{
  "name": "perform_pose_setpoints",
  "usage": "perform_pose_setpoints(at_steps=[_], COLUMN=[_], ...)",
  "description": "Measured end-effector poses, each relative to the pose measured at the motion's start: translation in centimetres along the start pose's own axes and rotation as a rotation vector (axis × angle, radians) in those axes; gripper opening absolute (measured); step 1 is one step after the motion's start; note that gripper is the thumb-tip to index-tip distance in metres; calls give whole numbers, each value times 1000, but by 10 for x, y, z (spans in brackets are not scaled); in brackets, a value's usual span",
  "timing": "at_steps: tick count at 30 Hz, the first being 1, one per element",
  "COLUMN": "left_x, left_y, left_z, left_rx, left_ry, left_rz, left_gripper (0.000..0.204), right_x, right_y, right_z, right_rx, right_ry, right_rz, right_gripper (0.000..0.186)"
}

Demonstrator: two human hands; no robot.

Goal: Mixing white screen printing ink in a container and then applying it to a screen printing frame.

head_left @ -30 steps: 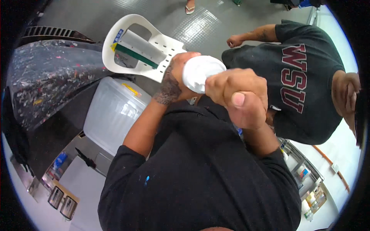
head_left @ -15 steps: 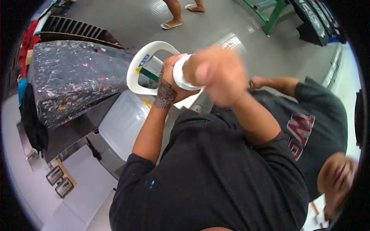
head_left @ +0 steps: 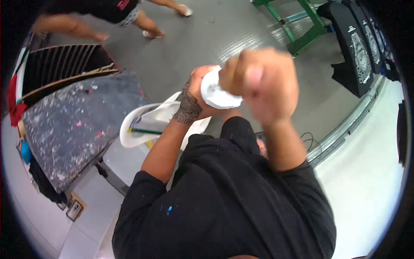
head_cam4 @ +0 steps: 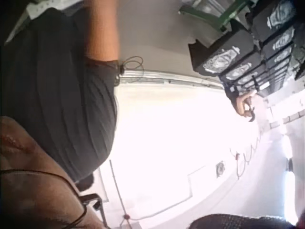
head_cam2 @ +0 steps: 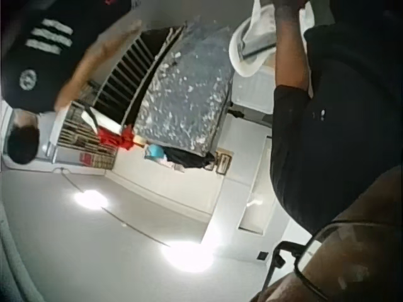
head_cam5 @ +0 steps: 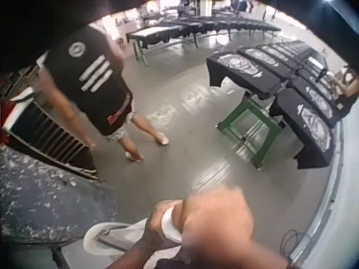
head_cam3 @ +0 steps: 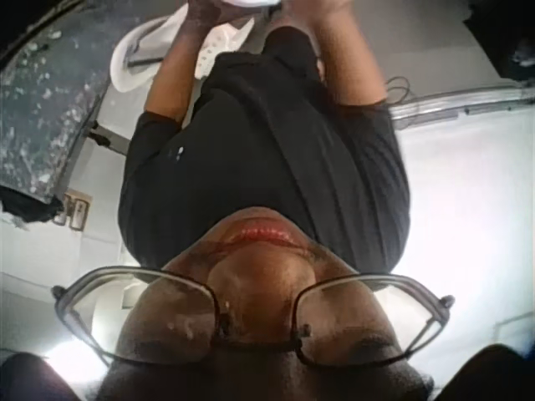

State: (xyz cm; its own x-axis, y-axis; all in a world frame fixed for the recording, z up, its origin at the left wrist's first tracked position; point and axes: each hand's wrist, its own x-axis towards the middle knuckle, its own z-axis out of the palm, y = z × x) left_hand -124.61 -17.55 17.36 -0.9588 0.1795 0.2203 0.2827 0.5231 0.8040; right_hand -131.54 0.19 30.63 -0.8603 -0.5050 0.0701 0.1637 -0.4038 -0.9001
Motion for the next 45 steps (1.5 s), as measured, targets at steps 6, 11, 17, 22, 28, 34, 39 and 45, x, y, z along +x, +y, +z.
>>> perform_pose_setpoints(at_steps=[6, 11, 17, 22, 28, 34, 39, 45], left_x=[110, 177, 255, 323, 461, 621, 750, 925], left_y=[-8, -30, -49, -129, -219, -267, -317, -392], left_z=[20, 13, -30, -69, -143, -193, -183, -179], left_rx=[-229, -207, -249, -286, -300, -130, -379, -380], left_ry=[-87, 7, 39, 72, 62, 16, -18, -21], left_rz=[75, 88, 42, 15, -34, 127, -6, 4], left_gripper=[100, 102, 103, 99, 93, 99, 93, 95], right_x=[57, 87, 208, 348, 482, 618, 767, 933], right_y=[-43, -46, -53, -53, -20, -48, -43, -80], right_z=[-92, -68, -75, -124, -142, -147, -245, -353], right_rx=[34, -309, -252, 76, 66, -229, -209, 53], right_ry=[21, -38, -49, -101, -65, -61, 125, 14], right_rz=[2, -256, -354, 52, -177, -202, -513, -197], right_gripper=[39, 34, 41, 40, 36, 47, 25, 36])
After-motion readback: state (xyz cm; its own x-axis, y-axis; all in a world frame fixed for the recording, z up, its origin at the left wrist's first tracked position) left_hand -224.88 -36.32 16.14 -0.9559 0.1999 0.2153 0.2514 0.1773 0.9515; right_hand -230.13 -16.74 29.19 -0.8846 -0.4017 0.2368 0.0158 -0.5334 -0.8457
